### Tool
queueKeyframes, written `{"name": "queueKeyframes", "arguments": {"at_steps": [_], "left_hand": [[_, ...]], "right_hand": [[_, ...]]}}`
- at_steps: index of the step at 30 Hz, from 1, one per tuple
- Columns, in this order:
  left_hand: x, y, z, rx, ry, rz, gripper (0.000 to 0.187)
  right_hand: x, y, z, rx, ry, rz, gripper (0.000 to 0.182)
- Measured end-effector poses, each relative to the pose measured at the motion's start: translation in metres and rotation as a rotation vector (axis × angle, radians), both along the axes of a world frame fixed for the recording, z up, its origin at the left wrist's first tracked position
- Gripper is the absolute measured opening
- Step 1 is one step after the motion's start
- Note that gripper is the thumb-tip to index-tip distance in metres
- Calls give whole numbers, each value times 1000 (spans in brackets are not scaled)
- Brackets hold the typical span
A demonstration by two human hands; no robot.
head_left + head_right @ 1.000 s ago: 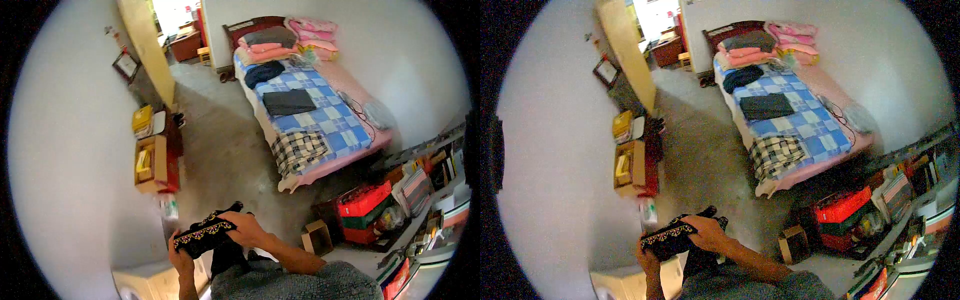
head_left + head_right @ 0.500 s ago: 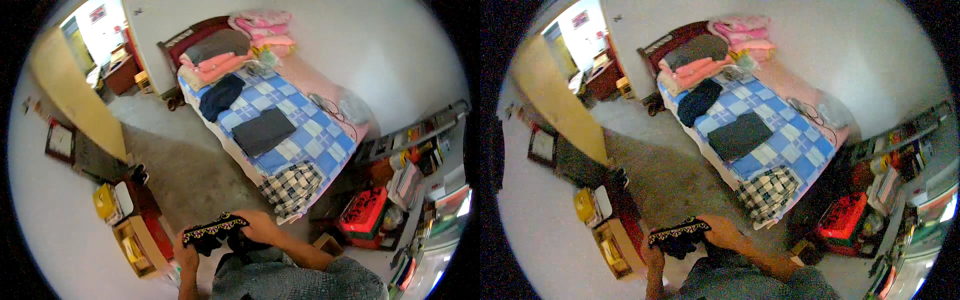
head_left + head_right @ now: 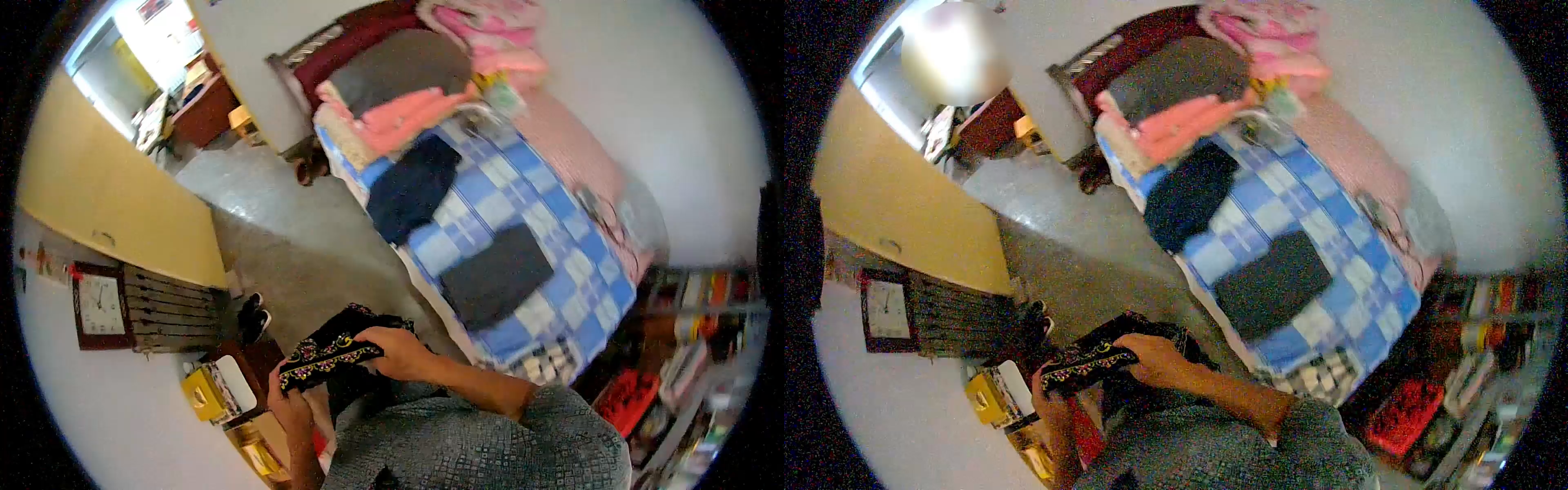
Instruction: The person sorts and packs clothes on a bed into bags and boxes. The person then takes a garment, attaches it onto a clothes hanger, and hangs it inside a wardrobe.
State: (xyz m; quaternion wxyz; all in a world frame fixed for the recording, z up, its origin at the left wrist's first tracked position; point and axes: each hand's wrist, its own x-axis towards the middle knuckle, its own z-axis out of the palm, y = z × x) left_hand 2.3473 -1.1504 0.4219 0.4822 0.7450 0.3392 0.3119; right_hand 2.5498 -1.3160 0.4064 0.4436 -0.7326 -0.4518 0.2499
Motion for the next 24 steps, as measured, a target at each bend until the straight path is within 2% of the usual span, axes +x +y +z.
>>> {"name": "queueKeyframes", "arguments": {"at_steps": [3, 5, 6, 7, 9, 10, 14, 15, 17, 18, 19, 21, 22, 24], "left_hand": [[44, 54, -1, -69, -82, 82, 38], [76, 95, -10, -221, -151, 169, 37], [88, 124, -12, -89, -21, 126, 38], [106, 146, -13, -84, -33, 156, 38], [134, 193, -4, 56, 73, 28, 36], [165, 200, 4, -77, 183, 32, 34], [210, 307, -41, -5, 148, -18, 32], [229, 336, -35, -8, 129, 2, 32], [262, 381, -23, -42, 290, -108, 32], [272, 399, -24, -59, 331, -49, 31], [279, 422, -28, -60, 342, -40, 31], [301, 482, -32, -84, 324, -104, 28], [315, 508, -31, 29, 324, -72, 27], [342, 550, -31, 22, 317, -51, 27]], "right_hand": [[59, 71, 14, 24, -12, 117, 44], [94, 119, 21, -14, 38, 108, 44], [107, 147, 18, 18, -21, 112, 41], [126, 172, 16, 24, -32, 142, 41], [148, 225, 19, -106, 92, 47, 37], [177, 232, -6, -37, 21, 33, 35], [226, 322, -2, -100, 70, -85, 34], [241, 344, -2, -101, 50, -66, 34], [270, 383, -8, -81, 115, -139, 37], [276, 408, 22, -52, 152, -143, 46], [284, 434, 31, -40, 83, -189, 50], [309, 483, 2, -18, 103, -143, 55], [325, 507, -7, -8, 97, -133, 55], [355, 552, -13, -3, 100, -106, 49]]}}
